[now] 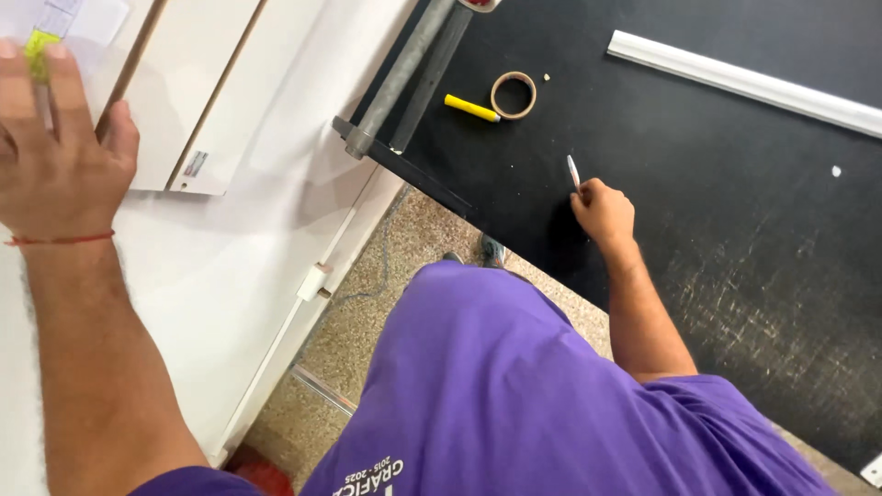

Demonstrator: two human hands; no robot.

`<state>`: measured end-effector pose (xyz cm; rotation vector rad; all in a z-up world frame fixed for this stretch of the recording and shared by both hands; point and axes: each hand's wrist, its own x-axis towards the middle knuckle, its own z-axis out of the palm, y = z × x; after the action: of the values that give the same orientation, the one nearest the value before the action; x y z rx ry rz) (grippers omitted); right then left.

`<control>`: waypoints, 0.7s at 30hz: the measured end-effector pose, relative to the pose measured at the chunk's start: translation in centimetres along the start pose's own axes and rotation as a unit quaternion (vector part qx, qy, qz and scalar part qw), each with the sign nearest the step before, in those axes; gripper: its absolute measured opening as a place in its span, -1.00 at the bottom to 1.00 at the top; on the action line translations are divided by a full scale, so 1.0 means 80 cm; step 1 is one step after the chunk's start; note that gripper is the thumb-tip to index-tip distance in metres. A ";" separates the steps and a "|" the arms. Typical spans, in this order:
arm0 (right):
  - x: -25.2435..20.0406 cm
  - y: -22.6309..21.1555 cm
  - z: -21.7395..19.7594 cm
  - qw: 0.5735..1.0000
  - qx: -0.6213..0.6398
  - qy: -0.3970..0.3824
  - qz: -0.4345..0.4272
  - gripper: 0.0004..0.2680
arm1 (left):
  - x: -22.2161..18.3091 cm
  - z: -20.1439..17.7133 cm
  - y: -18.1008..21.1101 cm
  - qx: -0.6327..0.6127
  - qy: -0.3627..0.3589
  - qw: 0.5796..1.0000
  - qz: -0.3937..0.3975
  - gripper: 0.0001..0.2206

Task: Measuring and marking a large vinyl sheet and a metal guide using a pen and ruler on a work table.

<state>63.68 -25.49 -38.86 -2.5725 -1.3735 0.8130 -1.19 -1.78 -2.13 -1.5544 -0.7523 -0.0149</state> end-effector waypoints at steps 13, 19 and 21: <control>-0.047 0.165 -0.068 0.992 -0.108 0.006 0.071 -0.61 | -0.073 -0.197 0.369 -0.537 0.019 0.831 -0.143 -0.57; 0.180 0.199 -0.129 0.971 -0.119 0.177 -0.108 -0.64 | -0.094 -0.323 0.449 -0.595 -0.137 0.787 -0.090 -0.59; 0.259 0.191 -0.146 0.954 -0.115 0.225 -0.163 -0.63 | -0.084 -0.344 0.456 -0.605 -0.170 0.774 -0.068 -0.61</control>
<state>90.12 -16.17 -42.47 -2.3691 -1.7363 0.0114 22.02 -27.05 -33.06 -2.7763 -1.2622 -0.4112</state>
